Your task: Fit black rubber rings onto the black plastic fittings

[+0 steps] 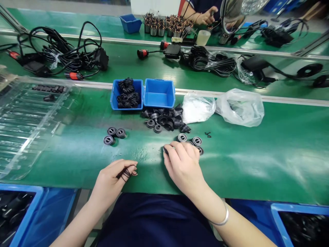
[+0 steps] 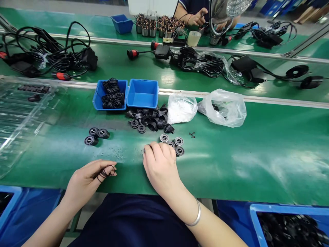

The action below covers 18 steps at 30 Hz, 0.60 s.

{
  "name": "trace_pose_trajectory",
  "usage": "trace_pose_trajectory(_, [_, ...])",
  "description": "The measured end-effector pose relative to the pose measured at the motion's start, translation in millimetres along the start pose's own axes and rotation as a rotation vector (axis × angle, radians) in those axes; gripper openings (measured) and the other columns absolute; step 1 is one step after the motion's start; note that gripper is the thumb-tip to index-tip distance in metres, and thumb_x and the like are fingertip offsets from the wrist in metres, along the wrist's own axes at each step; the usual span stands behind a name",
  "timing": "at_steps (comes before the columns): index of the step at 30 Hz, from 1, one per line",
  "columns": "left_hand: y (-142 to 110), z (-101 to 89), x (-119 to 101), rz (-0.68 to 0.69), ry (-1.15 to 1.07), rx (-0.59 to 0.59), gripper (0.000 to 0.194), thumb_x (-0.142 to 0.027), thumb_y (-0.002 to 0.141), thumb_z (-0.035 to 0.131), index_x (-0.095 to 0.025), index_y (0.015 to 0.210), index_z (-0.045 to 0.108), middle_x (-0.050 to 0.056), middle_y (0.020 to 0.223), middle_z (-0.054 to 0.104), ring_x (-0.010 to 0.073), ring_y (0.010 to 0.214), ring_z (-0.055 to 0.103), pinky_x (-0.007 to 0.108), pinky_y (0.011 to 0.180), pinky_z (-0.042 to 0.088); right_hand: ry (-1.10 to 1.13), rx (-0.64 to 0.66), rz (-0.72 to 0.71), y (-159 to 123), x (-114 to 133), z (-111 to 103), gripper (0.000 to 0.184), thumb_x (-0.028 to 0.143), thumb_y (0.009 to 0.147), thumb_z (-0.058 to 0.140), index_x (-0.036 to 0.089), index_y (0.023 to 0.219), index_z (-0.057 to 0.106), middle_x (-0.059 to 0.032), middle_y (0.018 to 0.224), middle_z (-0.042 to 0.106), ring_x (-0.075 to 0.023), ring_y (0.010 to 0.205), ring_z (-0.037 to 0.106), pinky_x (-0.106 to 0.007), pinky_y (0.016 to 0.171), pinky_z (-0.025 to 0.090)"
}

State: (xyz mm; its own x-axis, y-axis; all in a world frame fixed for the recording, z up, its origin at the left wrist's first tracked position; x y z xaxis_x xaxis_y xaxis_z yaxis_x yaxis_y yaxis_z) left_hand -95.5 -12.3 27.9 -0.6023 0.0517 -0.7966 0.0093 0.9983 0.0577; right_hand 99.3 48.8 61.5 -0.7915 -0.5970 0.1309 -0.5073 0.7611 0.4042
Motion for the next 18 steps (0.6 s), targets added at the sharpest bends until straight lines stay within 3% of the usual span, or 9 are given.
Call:
trace_pose_trajectory(5, [-5,-5.2,2,-0.035,-0.009,-0.059,0.014,-0.030,0.096,0.060,-0.028,0.103,0.071,-0.004,0.080,0.073,0.0109,0.075,0.070,0.019,0.071,0.054,0.235,0.070,-0.143,9,38,5,0.022,0.022,0.099,0.053,0.014,0.117,0.062,-0.0119,0.114,0.067,-0.0260,0.099,0.056,-0.042,0.087,0.039])
trace_pose_trajectory(10, [-8,-16.9,-6,0.007,0.034,-0.137,0.013,-0.028,0.094,0.062,-0.027,0.102,0.072,-0.002,0.087,0.075,0.0122,0.078,0.070,0.020,0.069,0.053,0.699,0.183,-0.112,21,59,6,0.019,0.032,0.096,0.060,0.016,0.107,0.062,-0.0104,0.115,0.062,-0.0234,0.106,0.054,-0.040,0.093,0.043])
trace_pose_trajectory(13, [-8,-16.7,-10,0.020,0.017,-0.136,0.012,-0.026,0.094,0.063,-0.027,0.102,0.072,-0.002,0.088,0.075,0.0121,0.078,0.070,0.020,0.072,0.054,0.908,0.249,-0.063,28,61,11,0.006,0.024,0.093,0.064,0.018,0.092,0.062,-0.0069,0.108,0.061,-0.0197,0.105,0.056,-0.036,0.094,0.044])
trace_pose_trajectory(18, [-12,-17.3,7,-0.093,-0.134,-0.180,0.024,-0.024,0.097,0.058,-0.026,0.120,0.063,-0.002,0.089,0.075,0.0124,0.077,0.073,0.023,0.077,0.057,1.034,0.283,0.099,42,42,22,0.011,0.019,0.092,0.064,0.018,0.082,0.061,-0.0050,0.101,0.061,-0.0166,0.100,0.059,-0.033,0.091,0.047])
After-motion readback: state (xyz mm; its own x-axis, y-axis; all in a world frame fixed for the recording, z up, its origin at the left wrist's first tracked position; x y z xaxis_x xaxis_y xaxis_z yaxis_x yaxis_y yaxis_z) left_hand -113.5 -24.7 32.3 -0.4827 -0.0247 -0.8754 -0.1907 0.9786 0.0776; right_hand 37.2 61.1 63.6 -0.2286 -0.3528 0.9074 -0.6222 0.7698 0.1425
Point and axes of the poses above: each hand's wrist, its own y-axis towards the middle knuckle, its own z-axis out of the palm, x = y × z, the point moved 8 cm from there along y, towards the middle knuckle
